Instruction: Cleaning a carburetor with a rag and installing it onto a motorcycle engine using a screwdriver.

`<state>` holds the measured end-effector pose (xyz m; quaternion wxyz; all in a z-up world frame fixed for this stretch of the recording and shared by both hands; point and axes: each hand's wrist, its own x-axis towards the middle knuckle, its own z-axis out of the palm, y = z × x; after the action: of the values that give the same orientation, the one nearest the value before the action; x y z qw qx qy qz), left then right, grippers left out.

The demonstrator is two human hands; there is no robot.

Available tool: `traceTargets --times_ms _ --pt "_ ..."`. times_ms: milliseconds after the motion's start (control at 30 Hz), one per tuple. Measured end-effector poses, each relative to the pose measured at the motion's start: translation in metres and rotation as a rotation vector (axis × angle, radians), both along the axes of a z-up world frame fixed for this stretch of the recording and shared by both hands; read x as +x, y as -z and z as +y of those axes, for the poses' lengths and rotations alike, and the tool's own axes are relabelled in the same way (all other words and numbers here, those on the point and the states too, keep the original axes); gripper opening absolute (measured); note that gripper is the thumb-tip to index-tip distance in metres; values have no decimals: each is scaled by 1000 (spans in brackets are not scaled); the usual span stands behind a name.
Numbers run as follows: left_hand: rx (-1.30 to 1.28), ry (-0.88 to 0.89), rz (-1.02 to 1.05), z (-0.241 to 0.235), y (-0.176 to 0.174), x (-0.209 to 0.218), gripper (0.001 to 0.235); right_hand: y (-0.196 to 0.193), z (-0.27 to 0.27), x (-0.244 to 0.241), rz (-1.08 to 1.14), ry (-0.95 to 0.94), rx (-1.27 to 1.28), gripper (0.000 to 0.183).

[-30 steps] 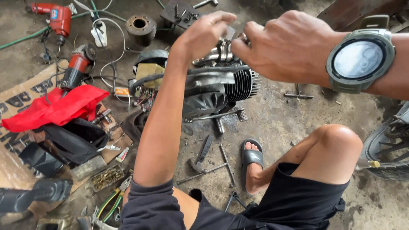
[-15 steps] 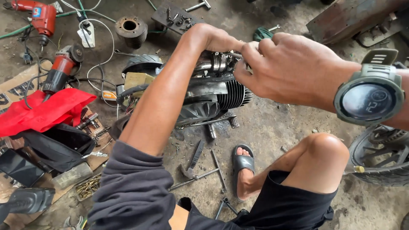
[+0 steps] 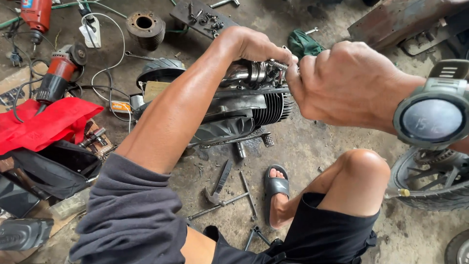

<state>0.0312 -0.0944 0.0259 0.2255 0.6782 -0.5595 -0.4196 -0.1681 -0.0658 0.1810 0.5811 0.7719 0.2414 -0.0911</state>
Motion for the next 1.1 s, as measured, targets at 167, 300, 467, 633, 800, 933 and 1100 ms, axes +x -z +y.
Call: traceTargets --times_ms 167,300,467,633,800,933,1100 --pt "-3 7 3 -2 -3 1 85 -6 9 5 6 441 202 38" --pt "-17 34 -64 -4 4 0 87 6 5 2 -48 751 409 32" --pt "-30 36 -50 -15 14 5 90 1 24 8 -423 1148 1186 27" --pt "42 16 -85 0 -9 0 84 4 5 -5 -324 910 973 19" --pt "36 22 -45 -11 6 5 80 13 -8 -9 -130 17 -23 17" --pt "23 6 -77 0 -1 -2 77 14 -11 -8 1 43 -31 17" --pt "7 49 -93 -5 2 0 88 1 12 4 38 778 316 35"
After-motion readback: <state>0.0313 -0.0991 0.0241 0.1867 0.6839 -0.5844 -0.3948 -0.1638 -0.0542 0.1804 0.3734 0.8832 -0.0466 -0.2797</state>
